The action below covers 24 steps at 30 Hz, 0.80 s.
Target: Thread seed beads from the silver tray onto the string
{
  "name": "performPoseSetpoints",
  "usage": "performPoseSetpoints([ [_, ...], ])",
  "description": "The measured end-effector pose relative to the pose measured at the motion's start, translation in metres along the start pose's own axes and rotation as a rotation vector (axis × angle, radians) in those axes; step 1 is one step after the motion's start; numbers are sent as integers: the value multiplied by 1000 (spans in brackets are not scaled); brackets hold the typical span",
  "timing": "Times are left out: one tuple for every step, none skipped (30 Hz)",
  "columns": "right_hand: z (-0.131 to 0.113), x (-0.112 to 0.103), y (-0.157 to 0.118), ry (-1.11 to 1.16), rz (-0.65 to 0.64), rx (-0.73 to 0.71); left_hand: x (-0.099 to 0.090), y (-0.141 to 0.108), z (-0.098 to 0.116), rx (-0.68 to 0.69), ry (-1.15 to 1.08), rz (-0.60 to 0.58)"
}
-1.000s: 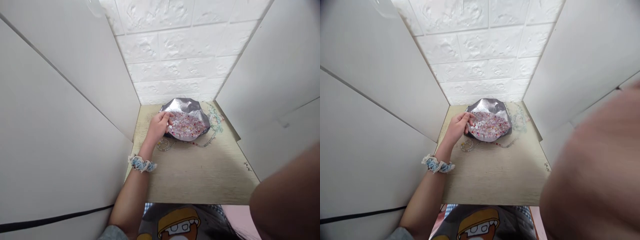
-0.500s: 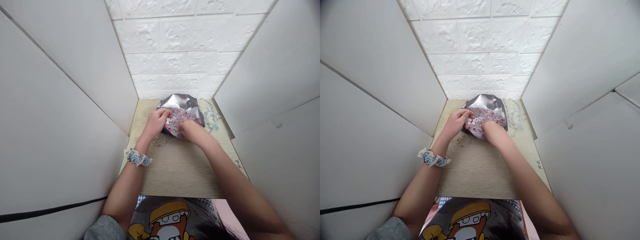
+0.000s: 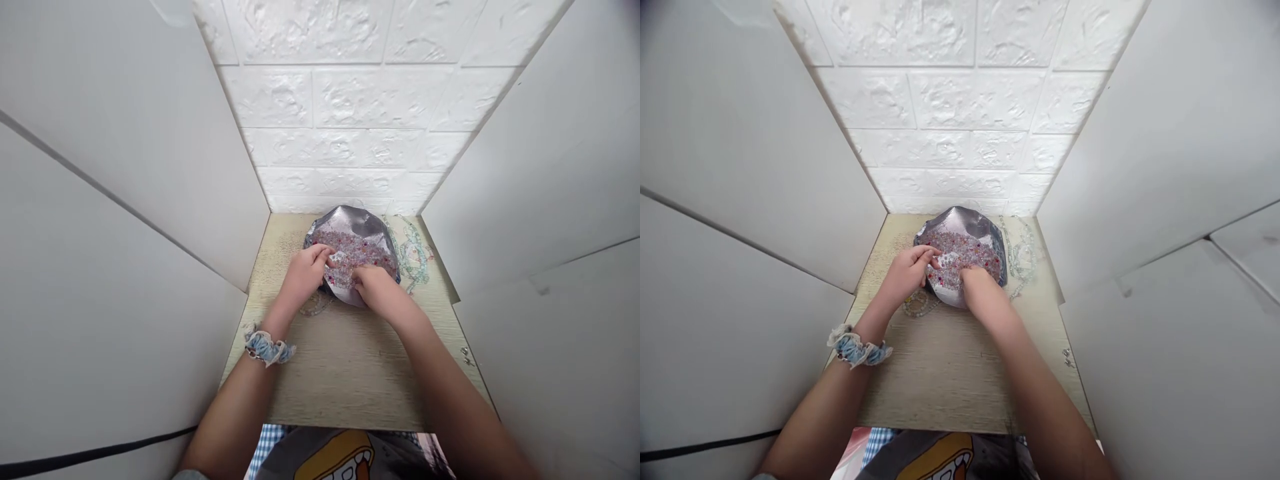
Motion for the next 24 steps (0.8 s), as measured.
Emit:
performPoseSetpoints([
  [3,-1,-1,-7,-5,34,-3,1,-1,-13,21,36],
  [5,-2,-2,-13,-10,67,-6,1,-2,-20,37,68],
  [7,-3,-2,-16,-12,94,-9,1,-3,-24,49,92],
  [9,-4,-3,-14,-13,112,-11,1,-3,-24,57,107],
  [9,-5,-3,-7,-14,123,-12,1,-2,-20,66,114],
  [10,-5,-3,3,-12,128,-13,0,-1,-14,78,117],
  [10,-5,-3,14,-9,127,-13,-1,0,-5,93,120],
  [10,-5,-3,20,-1,128,-14,-1,1,4,111,123],
  [11,-5,-3,22,8,129,-14,-2,2,14,131,125],
  [11,-5,-3,20,19,129,-14,-2,3,24,149,128],
  [12,-6,-3,14,32,131,-15,-3,4,32,164,133],
  [13,-7,-4,7,45,136,-15,-3,5,38,176,137],
  [13,-8,-4,2,55,142,-15,-3,5,42,185,140],
  [14,-9,-4,1,65,147,-15,-3,5,44,192,143],
  [14,-9,-4,4,72,150,-15,-3,5,45,198,143],
  [14,-10,-4,6,78,153,-15,-3,5,44,204,141],
  [13,-10,-4,6,81,156,-14,-3,5,45,208,139],
  [13,-10,-4,4,83,155,-13,-3,5,48,210,136],
  [13,-10,-4,1,86,156,-13,-3,5,52,207,136],
  [13,-10,-4,-4,91,157,-12,-3,6,60,200,132],
  [13,-10,-4,-7,97,157,-11,-3,6,69,191,127],
  [12,-10,-4,-10,104,158,-11,-4,7,76,180,121],
  [12,-10,-4,-11,110,161,-10,-4,7,81,168,115],
  [12,-9,-4,-11,115,165,-10,-4,8,84,157,107],
])
Point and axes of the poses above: each hand's wrist, its own y-axis towards the middle knuckle, its own x-axis out of the palm, z = x × y, the point moved 9 cm from there along y, towards the middle knuckle, and after that the axes turned 13 degrees about -x, right-handed, at the moved point
